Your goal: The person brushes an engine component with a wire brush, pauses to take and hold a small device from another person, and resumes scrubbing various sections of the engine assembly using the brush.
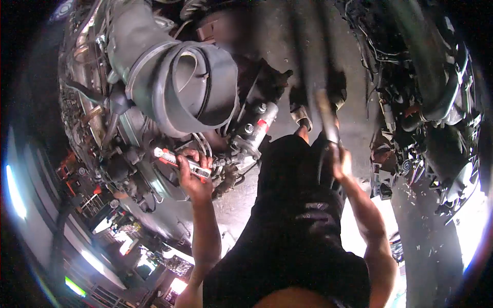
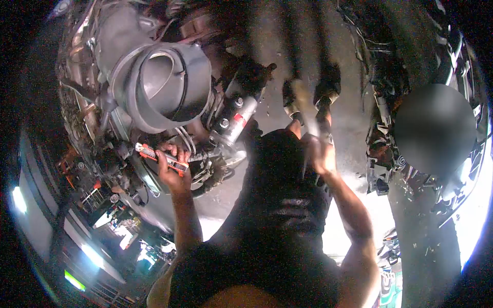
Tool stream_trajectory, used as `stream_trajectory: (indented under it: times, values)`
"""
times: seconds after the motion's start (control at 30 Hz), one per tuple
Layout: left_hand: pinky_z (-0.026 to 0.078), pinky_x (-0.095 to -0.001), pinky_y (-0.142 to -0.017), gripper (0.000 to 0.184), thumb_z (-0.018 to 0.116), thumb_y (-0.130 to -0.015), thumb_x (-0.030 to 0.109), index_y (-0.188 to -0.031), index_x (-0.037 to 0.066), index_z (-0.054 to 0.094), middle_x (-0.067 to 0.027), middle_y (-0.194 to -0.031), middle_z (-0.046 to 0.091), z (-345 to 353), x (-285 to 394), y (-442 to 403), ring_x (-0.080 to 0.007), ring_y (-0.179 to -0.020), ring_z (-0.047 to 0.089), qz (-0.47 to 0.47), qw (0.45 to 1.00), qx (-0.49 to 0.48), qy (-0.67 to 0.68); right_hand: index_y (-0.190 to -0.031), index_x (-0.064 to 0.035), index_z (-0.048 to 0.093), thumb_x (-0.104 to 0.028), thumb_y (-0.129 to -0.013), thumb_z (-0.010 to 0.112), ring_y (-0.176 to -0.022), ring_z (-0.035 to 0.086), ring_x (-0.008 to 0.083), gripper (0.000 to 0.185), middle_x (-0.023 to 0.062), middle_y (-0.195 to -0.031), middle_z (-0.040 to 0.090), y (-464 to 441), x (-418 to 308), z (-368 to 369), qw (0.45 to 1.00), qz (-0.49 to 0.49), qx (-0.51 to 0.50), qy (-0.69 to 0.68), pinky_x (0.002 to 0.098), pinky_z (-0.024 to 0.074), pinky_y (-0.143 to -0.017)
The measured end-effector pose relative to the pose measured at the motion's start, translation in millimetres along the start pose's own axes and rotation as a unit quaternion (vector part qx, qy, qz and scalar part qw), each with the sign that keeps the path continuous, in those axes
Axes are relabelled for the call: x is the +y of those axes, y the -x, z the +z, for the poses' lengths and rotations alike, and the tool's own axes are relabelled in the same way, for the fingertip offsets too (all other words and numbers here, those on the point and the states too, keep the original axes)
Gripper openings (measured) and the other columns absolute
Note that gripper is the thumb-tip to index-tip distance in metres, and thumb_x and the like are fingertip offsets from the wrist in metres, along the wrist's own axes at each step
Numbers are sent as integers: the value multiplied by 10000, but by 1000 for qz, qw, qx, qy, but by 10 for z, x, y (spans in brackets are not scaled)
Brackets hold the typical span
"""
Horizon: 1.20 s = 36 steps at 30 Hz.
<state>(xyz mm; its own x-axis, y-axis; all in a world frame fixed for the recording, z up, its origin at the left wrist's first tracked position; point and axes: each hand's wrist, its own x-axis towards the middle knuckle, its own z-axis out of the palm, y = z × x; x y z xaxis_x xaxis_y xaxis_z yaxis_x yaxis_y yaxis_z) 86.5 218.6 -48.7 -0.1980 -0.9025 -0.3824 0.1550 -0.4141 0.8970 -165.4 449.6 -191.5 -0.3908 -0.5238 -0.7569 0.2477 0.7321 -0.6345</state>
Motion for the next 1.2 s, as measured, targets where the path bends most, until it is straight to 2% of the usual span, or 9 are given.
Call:
stream_trajectory:
  times: [0.1,0.2,0.47,0.53,0.6,0.67,0.83,1.13,1.2]
  values:
    - [342,-309,-631,309,441,-937,398,-942,91,472,-15,-813,419,-2,-15,-12,-131,-666,407,11,1000,-5,3,-1085,6,527,-306,-922,448,-937,552,453,361,291,-994,585,-836,-76,822,974,-192,-17,121,503,439,-777]
    - [353,-313,-631,304,442,-940,384,-938,81,468,-19,-816,423,-44,-34,3,-137,-666,410,21,1000,-17,-11,-1066,-9,536,-331,-928,382,-864,545,471,383,308,-882,575,-1341,-924,897,965,-255,-18,49,510,437,-706]
    - [414,-306,-664,310,413,-950,375,-921,72,475,-17,-824,423,273,-143,64,-135,-674,431,88,981,156,-80,-1028,11,559,-376,-926,445,-772,603,385,416,255,-765,597,-560,-879,-35,990,-112,59,62,443,457,-707]
    - [421,-299,-676,290,434,-944,361,-926,75,477,-21,-840,429,270,-149,34,-131,-686,444,90,981,147,-92,-1064,29,550,-294,-931,461,-758,631,211,360,183,-752,630,-401,-234,-39,963,-231,104,91,345,463,-683]
    - [428,-295,-676,264,459,-936,339,-960,76,467,-32,-867,436,263,-174,2,-130,-701,454,82,975,185,-94,-1177,20,504,-256,-929,445,-888,648,290,376,257,-867,633,-210,-83,-85,989,-83,-42,113,371,475,-738]
    - [442,-291,-654,262,492,-924,331,-962,73,469,-38,-870,439,300,-206,-13,-130,-713,453,83,974,193,-84,-1102,-10,505,-284,-909,477,-820,600,439,336,267,-899,604,-399,55,287,974,-178,10,141,485,474,-720]
    - [437,-256,-597,291,454,-940,342,-927,54,490,-47,-851,448,300,-245,-81,-135,-700,461,149,955,201,-156,-1077,-19,532,-320,-919,415,-754,582,431,360,270,-851,596,-1660,-657,917,911,-361,50,195,510,453,-628]
    - [424,-267,-572,265,437,-952,322,-894,70,495,-34,-781,458,510,-261,-184,-150,-682,468,184,940,225,-181,-1098,-10,555,-374,-937,421,-823,627,363,421,248,-850,626,-764,-789,-321,986,-148,55,61,400,468,-726]
    - [424,-268,-587,242,439,-955,295,-901,65,489,-34,-780,460,354,-294,-198,-145,-688,459,175,941,229,-176,-964,18,569,-311,-936,453,-592,505,142,350,137,-633,555,-433,-713,-402,992,-96,38,77,343,413,-566]
